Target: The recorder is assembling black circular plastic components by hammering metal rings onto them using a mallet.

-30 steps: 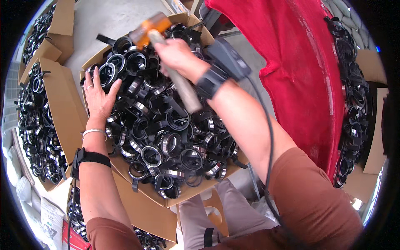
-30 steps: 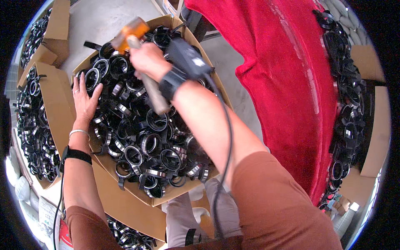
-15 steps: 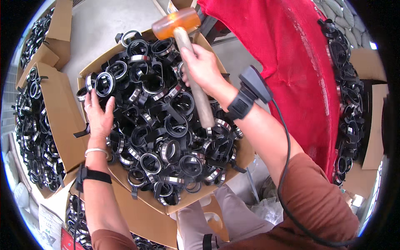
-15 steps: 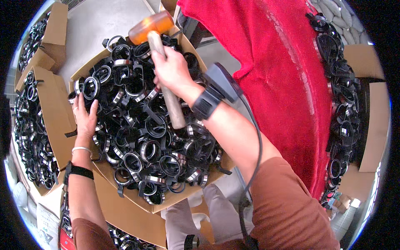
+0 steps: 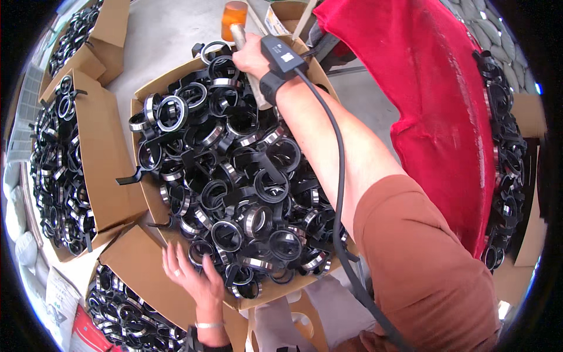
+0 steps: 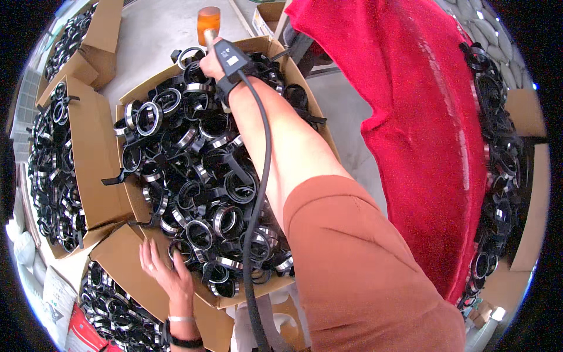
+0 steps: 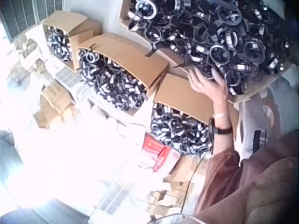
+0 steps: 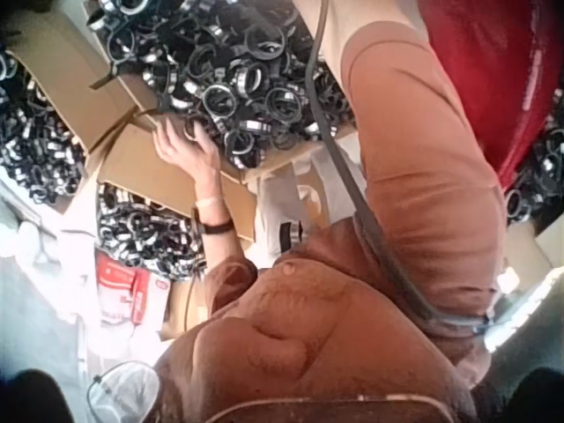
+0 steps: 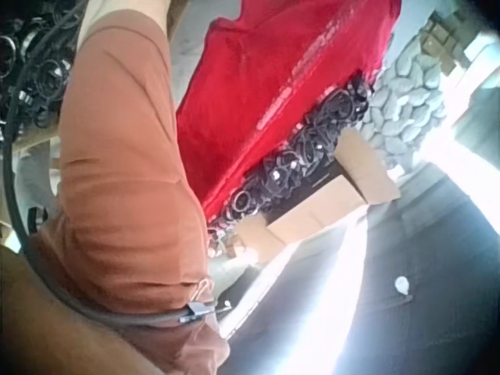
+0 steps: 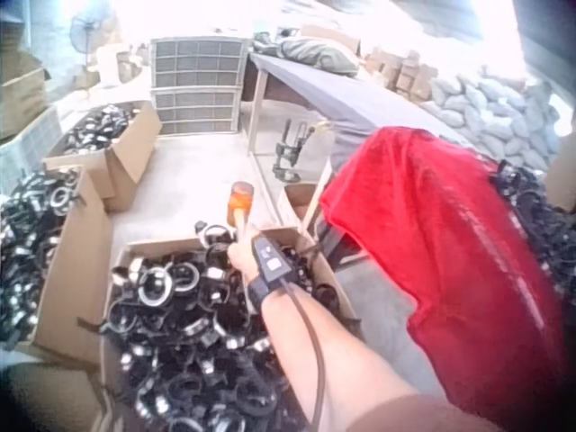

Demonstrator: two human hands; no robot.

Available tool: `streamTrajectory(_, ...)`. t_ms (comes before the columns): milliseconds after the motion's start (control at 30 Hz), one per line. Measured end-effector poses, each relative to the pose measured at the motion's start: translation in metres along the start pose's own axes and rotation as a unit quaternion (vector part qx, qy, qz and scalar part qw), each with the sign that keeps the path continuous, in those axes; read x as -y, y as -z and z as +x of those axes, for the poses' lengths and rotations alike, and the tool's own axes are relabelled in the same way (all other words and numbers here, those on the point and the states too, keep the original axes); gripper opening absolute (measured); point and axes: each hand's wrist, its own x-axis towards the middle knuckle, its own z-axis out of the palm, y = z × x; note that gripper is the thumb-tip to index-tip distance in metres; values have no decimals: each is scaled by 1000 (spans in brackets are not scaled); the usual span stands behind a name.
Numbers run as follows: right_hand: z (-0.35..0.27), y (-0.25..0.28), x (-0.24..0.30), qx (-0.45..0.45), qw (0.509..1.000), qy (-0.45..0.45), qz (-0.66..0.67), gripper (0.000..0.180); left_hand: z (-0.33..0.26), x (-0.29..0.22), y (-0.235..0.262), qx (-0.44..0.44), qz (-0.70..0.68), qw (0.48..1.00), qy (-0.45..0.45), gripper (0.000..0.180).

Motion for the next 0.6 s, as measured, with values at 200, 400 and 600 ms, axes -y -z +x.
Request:
streamTrajectory(200,10,-3,-14,126,978,-54,159,35,-83,26,26,52,-6,998,48,50)
streamTrajectory(400,-14,34,-35,284,896,74,333,57,-93,27,21,70,-12,995,65,49)
streamTrajectory(600,-61,63,-16,138,915,328,-188,57,-72,9,14,66,-15,995,78,51)
